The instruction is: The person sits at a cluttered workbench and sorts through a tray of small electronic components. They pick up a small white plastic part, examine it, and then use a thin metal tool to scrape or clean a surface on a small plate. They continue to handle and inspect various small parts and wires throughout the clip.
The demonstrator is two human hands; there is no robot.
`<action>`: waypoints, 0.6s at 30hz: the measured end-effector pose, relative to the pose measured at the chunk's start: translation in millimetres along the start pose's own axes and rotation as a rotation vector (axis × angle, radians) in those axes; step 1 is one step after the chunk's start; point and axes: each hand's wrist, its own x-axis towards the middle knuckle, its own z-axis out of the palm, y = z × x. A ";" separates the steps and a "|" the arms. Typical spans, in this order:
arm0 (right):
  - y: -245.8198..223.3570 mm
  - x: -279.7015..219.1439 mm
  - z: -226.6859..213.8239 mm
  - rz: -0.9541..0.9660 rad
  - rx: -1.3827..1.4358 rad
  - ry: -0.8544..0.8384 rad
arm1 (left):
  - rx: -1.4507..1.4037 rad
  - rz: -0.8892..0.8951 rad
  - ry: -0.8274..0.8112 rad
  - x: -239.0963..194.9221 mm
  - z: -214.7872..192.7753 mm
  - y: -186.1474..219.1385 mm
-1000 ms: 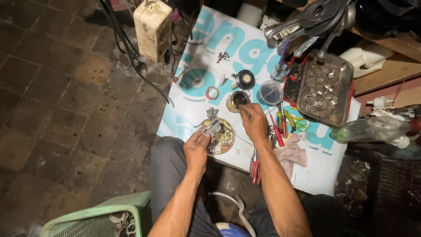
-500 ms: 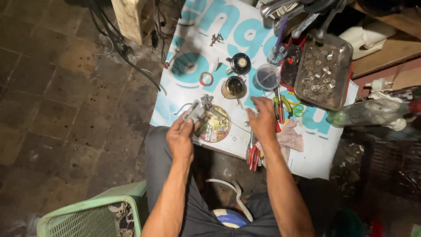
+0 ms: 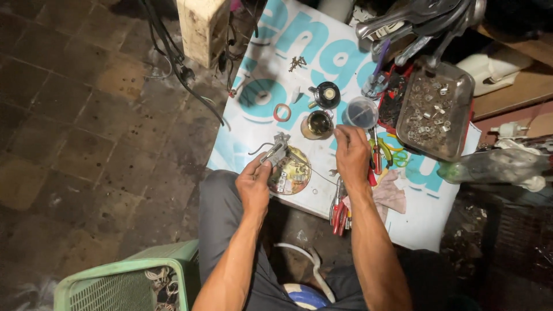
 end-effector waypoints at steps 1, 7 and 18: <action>-4.3 1.8 -4.6 -0.009 -0.007 0.020 | 0.031 0.016 -0.002 -2.4 1.5 3.5; -4.8 -0.1 -2.1 0.038 -0.043 -0.021 | 0.057 0.022 0.009 0.9 1.9 0.3; -6.4 -1.1 -8.5 -0.002 -0.101 0.076 | 0.117 0.022 0.031 -2.3 3.6 10.3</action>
